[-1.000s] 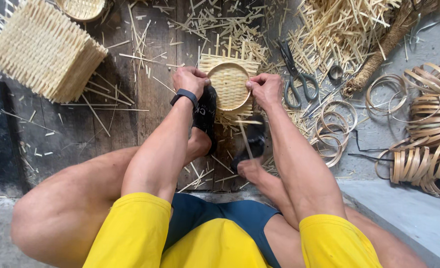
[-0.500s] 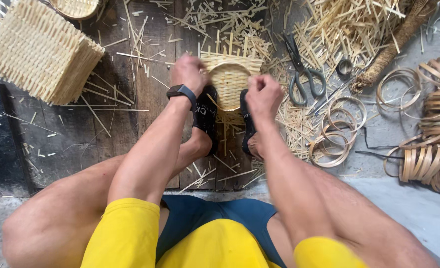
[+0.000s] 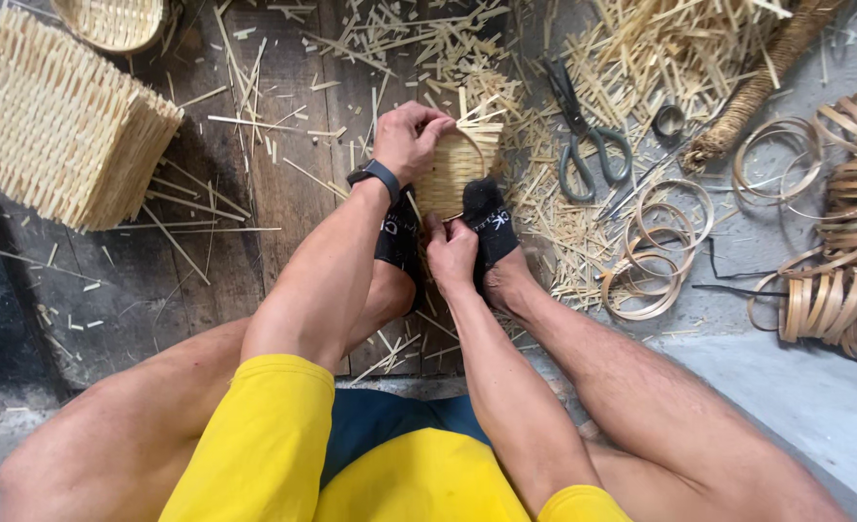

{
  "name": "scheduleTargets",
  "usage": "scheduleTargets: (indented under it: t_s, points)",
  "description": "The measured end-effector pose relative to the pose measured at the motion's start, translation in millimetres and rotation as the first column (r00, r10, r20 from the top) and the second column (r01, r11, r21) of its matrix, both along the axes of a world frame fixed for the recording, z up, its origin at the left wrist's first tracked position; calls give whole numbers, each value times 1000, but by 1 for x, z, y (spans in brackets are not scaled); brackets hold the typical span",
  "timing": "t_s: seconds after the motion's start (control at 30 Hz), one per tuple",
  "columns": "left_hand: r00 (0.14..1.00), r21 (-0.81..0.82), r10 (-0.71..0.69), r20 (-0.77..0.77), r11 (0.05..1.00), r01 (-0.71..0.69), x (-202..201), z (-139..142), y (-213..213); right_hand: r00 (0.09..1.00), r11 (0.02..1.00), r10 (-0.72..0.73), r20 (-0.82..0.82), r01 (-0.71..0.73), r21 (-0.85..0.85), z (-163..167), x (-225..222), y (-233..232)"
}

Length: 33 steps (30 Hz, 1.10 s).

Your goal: The person sits on the floor of a basket workshop and assembles round bamboo baskets. They fit a woven bamboo sheet into a round wooden base, press the rim to secure it, trim excess material with scissors, and stack the finished basket on a growing pile of completed baskets.

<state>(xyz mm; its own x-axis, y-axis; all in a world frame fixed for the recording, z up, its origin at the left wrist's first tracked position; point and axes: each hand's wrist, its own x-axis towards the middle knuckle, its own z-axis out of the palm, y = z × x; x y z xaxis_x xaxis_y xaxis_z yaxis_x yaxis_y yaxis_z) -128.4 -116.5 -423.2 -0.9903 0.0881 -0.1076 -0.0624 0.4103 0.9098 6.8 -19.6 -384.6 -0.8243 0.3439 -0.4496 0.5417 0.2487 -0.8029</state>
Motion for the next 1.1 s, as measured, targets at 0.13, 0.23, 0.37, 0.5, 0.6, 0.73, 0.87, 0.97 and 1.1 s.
scheduleTargets:
  t_s: [0.13,0.23,0.37,0.5,0.6,0.73,0.87,0.97,1.1]
  points:
    - [992,25,40,121,999,-43,12,0,5,921,969,205,332,-238,61,26,-5,37]
    - [972,45,74,224,995,-86,5,-10,3,988,974,39,-152,-4,226,26,-54,69]
    - [952,150,49,302,984,-99,-17,-34,0,992,996,-88,91,89,-10,2,-110,78]
    - [948,270,30,316,955,-120,-26,-36,5,997,990,-74,14,75,-118,-3,-119,76]
    - [948,282,-32,316,957,-62,-15,-22,4,998,998,32,59,-29,-55,8,-110,93]
    - [959,223,-170,226,968,119,16,19,-2,996,996,76,52,-77,32,70,-109,162]
    - [918,-21,-87,-388,996,86,68,56,20,800,445,552,235,-521,729,158,-105,283]
    - [796,-511,-436,-420,838,190,112,66,41,622,77,535,572,-710,700,171,-92,341]
    - [753,-629,-623,-211,676,383,149,58,50,579,280,635,511,-790,546,108,-66,373]
